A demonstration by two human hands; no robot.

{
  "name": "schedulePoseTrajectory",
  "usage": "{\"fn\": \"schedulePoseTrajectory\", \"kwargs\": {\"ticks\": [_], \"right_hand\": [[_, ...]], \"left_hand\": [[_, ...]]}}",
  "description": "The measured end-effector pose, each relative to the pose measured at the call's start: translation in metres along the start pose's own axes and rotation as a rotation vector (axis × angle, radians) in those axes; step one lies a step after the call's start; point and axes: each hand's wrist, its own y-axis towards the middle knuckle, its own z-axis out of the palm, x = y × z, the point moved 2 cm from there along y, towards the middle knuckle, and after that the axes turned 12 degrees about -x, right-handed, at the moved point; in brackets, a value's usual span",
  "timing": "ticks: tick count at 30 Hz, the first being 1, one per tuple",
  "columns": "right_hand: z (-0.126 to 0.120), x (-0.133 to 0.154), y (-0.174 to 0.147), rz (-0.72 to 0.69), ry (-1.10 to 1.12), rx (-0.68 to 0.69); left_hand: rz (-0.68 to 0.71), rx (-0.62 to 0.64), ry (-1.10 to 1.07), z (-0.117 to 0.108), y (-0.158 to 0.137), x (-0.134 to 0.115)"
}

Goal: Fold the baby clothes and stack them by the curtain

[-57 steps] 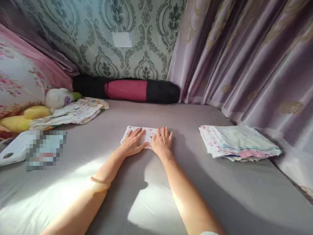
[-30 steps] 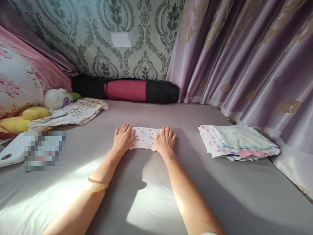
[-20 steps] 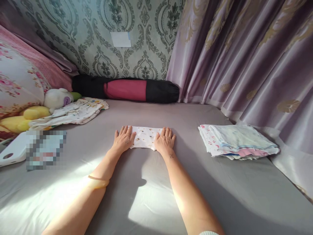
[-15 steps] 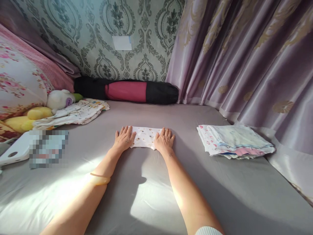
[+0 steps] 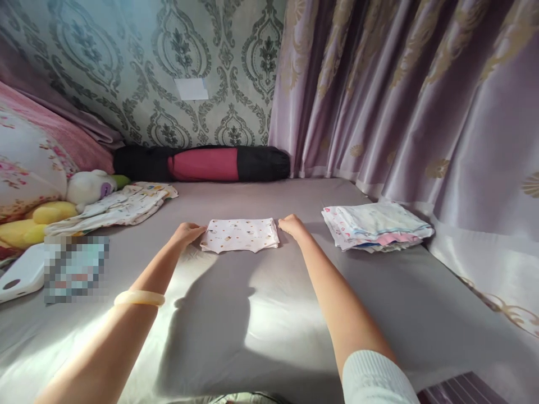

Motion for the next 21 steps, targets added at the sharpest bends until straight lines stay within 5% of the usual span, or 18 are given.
{"fn": "schedulePoseTrajectory", "kwargs": {"ticks": [21], "right_hand": [[0.019, 0.015, -0.01, 0.027, 0.061, 0.083]], "left_hand": [[-0.106, 0.128, -0.209, 0.005, -0.004, -0.027]]}}
